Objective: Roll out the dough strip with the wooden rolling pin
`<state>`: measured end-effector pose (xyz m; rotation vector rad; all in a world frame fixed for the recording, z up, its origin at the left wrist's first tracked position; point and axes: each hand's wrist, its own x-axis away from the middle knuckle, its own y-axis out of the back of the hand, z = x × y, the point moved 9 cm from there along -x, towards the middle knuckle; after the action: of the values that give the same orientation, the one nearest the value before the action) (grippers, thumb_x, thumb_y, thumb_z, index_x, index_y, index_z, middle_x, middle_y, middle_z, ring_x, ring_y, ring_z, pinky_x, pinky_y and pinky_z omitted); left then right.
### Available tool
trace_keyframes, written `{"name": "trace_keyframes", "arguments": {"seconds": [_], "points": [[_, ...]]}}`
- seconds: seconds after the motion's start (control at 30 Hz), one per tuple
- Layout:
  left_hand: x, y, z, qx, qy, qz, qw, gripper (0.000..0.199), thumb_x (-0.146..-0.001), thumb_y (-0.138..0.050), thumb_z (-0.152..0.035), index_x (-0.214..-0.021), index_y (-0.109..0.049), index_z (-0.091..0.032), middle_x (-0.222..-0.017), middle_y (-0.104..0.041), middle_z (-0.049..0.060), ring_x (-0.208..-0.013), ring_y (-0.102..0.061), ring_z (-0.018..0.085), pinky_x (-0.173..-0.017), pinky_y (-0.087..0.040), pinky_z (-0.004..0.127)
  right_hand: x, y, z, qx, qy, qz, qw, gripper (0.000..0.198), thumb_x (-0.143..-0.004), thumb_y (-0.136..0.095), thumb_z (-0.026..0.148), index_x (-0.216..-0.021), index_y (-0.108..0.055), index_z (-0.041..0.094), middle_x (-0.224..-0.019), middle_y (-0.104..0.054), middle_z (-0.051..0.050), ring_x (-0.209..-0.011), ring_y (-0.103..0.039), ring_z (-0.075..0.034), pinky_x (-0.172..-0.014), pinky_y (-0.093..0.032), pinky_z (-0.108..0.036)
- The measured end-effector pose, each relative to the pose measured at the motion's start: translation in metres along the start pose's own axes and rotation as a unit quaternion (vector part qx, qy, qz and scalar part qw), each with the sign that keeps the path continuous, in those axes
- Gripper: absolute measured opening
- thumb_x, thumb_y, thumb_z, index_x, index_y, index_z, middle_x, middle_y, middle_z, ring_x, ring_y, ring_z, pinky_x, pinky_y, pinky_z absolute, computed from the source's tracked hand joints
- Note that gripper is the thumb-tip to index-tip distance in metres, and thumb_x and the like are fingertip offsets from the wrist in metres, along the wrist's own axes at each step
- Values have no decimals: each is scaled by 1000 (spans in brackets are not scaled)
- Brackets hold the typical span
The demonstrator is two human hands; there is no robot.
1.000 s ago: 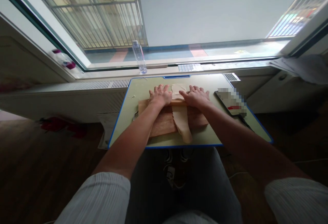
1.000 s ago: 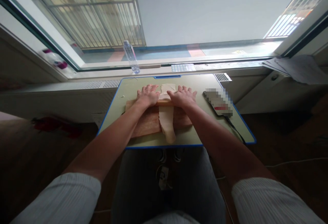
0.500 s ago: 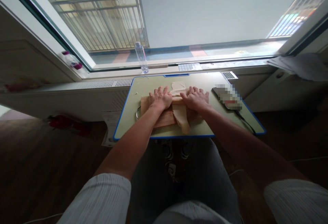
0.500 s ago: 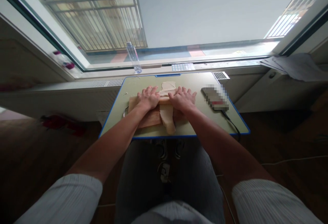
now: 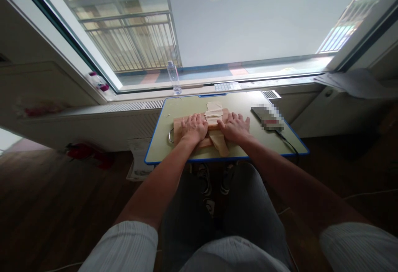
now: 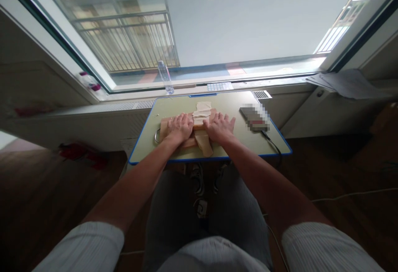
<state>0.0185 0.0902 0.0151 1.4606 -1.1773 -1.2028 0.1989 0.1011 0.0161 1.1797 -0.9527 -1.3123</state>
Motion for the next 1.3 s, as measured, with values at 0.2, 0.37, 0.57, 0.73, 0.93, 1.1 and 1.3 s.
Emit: {"name": "trace_keyframes", "arguments": {"seconds": [0.2,0.37,0.57,0.73,0.93,1.1,1.3], "points": [[-21,-3,1,-8,9,21,1000,63,-106,-28,-44,-158,-55,-23,-171,-50,10,-153,-48,31,-129,-35,56,-21,-5,-1,-3,-5,24,1000,80,-106,-28,67,-156,-56,11,-161,-56,-21,-147,-45,-43,-122,-28,-67],[-54,-15,5,1,27,67,997,69,-105,-23,-55,-164,-49,-29,-176,-41,8,-159,-41,34,-131,-29,64,-52,-8,-3,-16,-9,38,999,79,-104,-30,71,-151,-61,15,-159,-58,-20,-144,-49,-42,-122,-31,-65],[-91,-22,9,31,40,92,994,76,-104,-19,-64,-169,-39,-32,-180,-35,6,-165,-32,33,-133,-23,65,-90,-15,-5,-39,-17,57,997,89,-101,-32,79,-158,-54,14,-168,-49,-20,-152,-42,-42,-125,-27,-65],[-116,-25,8,38,27,84,995,74,-104,-21,-63,-168,-42,-31,-179,-37,8,-163,-34,35,-132,-23,69,-117,-19,-5,-51,-18,64,997,92,-102,-31,79,-160,-50,9,-168,-47,-23,-154,-40,-42,-126,-25,-66],[-130,-26,6,36,15,79,996,73,-105,-21,-62,-166,-44,-29,-177,-39,11,-160,-37,37,-130,-26,70,-134,-21,-3,-55,-10,69,996,95,-102,-31,80,-161,-49,7,-170,-44,-25,-155,-38,-43,-127,-22,-67],[-127,-27,5,38,11,84,996,73,-105,-21,-64,-165,-44,-30,-177,-39,11,-160,-37,37,-130,-25,69,-133,-25,-4,-52,-13,88,995,97,-101,-31,82,-161,-48,9,-170,-43,-25,-155,-39,-43,-127,-22,-67],[-116,-26,4,28,10,106,994,73,-105,-18,-64,-164,-47,-32,-178,-37,9,-162,-35,36,-131,-24,69,-122,-24,-5,-43,-14,91,995,97,-98,-35,84,-159,-52,9,-166,-50,-24,-152,-43,-43,-126,-26,-64]]}}
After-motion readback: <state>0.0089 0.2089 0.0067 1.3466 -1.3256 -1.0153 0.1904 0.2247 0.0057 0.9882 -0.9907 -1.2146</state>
